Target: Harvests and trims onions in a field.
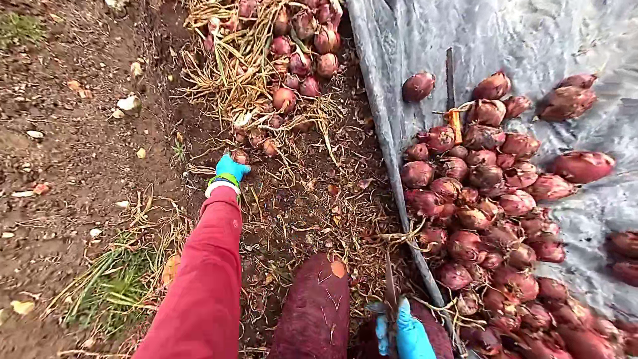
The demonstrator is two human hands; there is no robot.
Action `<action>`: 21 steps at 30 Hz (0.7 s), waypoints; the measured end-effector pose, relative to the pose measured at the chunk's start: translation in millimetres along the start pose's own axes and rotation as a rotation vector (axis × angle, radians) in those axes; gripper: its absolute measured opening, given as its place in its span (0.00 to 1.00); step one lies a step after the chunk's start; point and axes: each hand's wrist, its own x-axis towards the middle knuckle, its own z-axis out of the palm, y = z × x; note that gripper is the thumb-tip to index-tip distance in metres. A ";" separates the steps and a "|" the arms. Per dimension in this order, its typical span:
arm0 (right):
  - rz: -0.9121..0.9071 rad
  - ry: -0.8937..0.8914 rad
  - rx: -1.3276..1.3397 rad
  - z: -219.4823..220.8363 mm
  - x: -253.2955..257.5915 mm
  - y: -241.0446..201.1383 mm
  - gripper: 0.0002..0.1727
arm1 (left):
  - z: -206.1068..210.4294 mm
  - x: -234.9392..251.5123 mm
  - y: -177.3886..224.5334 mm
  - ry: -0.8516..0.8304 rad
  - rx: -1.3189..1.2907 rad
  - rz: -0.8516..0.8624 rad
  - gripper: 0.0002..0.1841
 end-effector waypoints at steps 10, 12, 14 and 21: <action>0.098 -0.271 -0.030 43.4 58.5 -31.9 0.53 | 15.6 -153.9 -8.5 -0.279 -0.252 0.119 0.32; -0.008 -0.433 -0.042 58.9 54.7 -53.7 0.52 | 0.4 -211.6 8.0 -0.427 -0.168 0.334 0.33; -0.173 -0.493 -0.036 72.1 41.0 -80.6 0.52 | -9.8 -255.2 24.4 -0.610 -0.014 0.522 0.33; -0.313 -0.437 -0.269 32.1 -30.4 -92.2 0.45 | -50.8 -308.6 51.2 -0.755 0.446 0.758 0.33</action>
